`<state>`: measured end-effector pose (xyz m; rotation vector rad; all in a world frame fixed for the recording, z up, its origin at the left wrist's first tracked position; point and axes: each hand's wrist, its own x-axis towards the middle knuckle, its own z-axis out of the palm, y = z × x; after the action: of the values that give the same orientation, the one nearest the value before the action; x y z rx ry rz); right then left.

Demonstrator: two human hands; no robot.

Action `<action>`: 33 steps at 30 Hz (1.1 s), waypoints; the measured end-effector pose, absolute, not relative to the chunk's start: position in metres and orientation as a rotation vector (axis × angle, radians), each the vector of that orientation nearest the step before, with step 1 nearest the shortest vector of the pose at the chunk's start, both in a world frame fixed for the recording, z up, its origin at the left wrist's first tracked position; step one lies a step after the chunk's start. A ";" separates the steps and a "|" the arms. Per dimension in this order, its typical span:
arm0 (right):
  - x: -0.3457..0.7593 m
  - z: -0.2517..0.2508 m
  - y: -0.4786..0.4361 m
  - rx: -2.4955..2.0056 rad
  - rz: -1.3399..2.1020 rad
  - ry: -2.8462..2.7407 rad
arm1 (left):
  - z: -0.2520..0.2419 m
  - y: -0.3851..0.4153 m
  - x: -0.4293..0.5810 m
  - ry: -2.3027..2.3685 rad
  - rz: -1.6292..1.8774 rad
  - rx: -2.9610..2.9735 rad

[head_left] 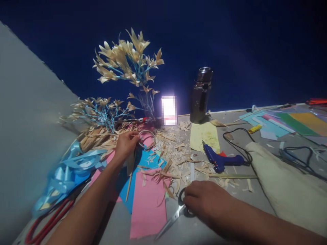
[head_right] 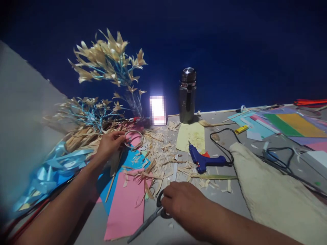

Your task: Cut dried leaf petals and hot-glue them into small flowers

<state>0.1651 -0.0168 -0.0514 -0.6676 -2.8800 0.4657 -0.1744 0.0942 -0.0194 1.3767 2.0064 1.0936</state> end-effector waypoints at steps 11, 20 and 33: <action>0.171 -0.032 -0.009 -0.628 0.634 -2.931 | 0.015 0.054 -0.137 2.337 0.835 1.972; 0.168 -0.021 -0.003 -0.749 0.539 -2.986 | -0.022 -0.012 -0.067 1.783 0.287 2.435; 0.167 -0.040 0.001 -0.580 0.550 -2.833 | -0.050 -0.025 -0.055 1.204 0.695 2.673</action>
<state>0.1666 0.0010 -0.0396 -0.5800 -2.8333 0.5498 -0.0555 -0.0254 -0.0499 2.6735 1.2044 0.6948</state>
